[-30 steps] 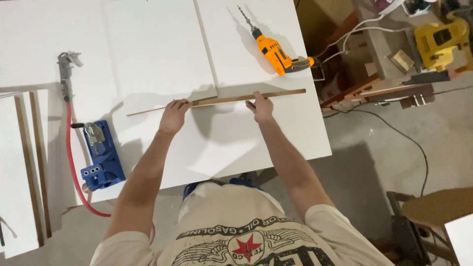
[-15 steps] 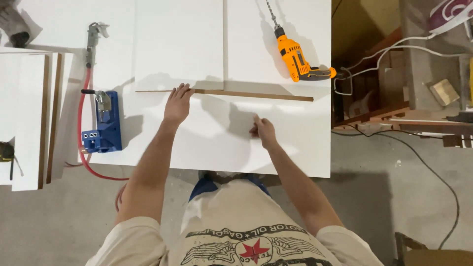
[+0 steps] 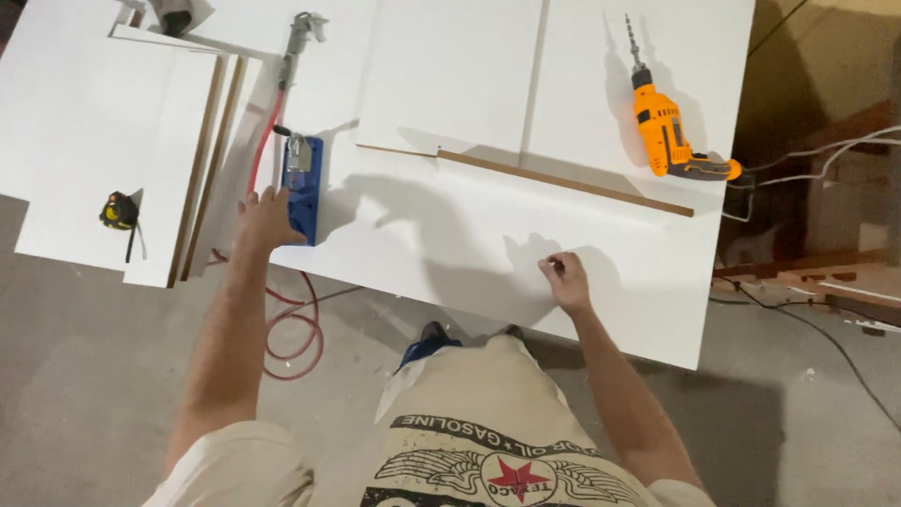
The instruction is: Drilling pocket holes into a wooden board using a pocket hole jig and a power drill.
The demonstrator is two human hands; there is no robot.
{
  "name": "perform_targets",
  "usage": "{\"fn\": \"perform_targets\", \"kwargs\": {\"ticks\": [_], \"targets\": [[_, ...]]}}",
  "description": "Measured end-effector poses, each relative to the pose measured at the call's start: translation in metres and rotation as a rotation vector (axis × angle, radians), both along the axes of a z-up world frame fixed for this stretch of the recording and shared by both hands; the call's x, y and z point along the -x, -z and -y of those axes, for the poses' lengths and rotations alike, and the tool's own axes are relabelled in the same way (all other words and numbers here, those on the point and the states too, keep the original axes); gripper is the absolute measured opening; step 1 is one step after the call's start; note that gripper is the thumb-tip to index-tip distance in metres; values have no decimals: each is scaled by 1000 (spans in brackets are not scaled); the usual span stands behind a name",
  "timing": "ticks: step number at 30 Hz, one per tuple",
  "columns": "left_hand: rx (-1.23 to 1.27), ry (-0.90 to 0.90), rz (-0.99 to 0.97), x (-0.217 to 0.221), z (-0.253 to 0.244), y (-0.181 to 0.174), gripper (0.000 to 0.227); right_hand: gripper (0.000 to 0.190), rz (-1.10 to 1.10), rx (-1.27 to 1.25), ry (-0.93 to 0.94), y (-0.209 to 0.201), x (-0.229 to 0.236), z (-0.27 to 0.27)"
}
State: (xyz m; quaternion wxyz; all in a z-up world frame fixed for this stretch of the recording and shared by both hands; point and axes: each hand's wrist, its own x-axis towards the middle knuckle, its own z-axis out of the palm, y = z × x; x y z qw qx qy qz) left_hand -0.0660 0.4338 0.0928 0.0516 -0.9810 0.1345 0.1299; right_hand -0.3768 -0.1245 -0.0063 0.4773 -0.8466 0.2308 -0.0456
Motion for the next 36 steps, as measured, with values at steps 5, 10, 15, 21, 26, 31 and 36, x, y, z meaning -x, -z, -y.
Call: {"fn": "perform_targets", "kwargs": {"ticks": [5, 10, 15, 21, 26, 31, 36], "targets": [[78, 160, -6, -6, -34, 19, 95, 37, -2, 87, 36, -5, -3, -12], [201, 352, 88, 27, -21, -13, 80, 42, -66, 85, 131, -19, -7, -33], [322, 590, 166, 125, 21, -38, 86, 50, -291, -37, 134, -44, 16, -86], [537, 830, -106, 208, 146, 0, 87, 42, -226, -64, 150, -60, 28, -127], [563, 959, -84, 247, 247, 31, 81, 54, 2, -53, 167, -108, -6, -97], [633, 927, -46, 265, 302, 23, 75, 53, -2, 24, -28, -107, -34, -40], [923, 466, -383, 271, 298, 4, 98, 38, -13, 148, -184, -77, -65, -6]]}}
